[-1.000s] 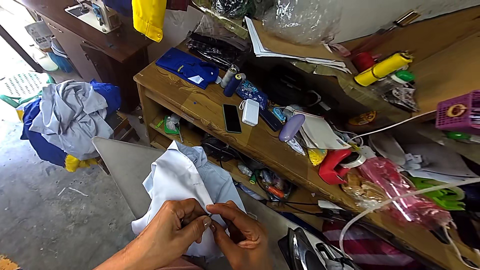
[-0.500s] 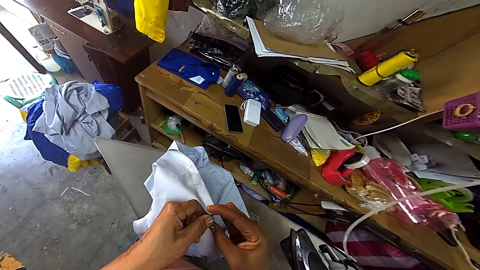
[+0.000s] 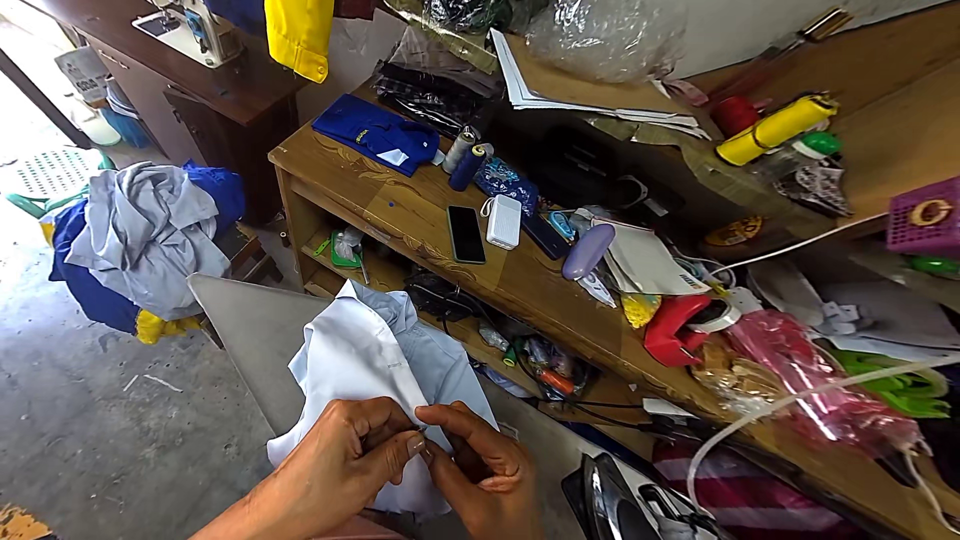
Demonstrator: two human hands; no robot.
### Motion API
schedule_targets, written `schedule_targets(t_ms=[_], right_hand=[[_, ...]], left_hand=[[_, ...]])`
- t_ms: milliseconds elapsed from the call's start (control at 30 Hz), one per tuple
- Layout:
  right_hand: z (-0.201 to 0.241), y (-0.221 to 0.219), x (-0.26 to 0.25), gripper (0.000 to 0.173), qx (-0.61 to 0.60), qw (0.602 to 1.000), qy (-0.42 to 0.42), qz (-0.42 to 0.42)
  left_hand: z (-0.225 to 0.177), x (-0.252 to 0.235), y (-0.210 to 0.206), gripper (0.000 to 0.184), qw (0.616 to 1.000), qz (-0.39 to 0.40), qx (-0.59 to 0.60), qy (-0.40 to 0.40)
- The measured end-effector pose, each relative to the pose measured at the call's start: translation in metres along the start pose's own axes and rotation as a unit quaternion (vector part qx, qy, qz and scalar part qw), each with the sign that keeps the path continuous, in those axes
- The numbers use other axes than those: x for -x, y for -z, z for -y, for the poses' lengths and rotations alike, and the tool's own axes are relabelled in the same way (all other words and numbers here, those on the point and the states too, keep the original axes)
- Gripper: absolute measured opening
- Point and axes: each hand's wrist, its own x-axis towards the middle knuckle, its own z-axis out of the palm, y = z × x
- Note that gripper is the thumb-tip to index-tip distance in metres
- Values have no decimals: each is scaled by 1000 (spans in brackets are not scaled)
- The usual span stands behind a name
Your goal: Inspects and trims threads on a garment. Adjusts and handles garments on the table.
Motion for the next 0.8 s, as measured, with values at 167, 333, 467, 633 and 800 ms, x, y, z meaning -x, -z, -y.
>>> schedule_targets(t_ms=[167,333,467,633,800], right_hand=[[1,-2,0,31,9,1000,6,0],[1,-3,1,31,18,1000,10,2],[0,-4,2,30,27,1000,15,3],[-1,0,1,31,8,1000,2,6],[2,13,-6,37,-56,997,-28,53]], left_hand=[[0,1,-1,20,1000,-7,5,1],[0,2,-1,20,1000,-12,-6,1],[2,2,-2,21,1000,-17,-7,-5],[0,4,4,22,999,13,-34,-2],[-23,-2,33,54,994,34,-97,-42]])
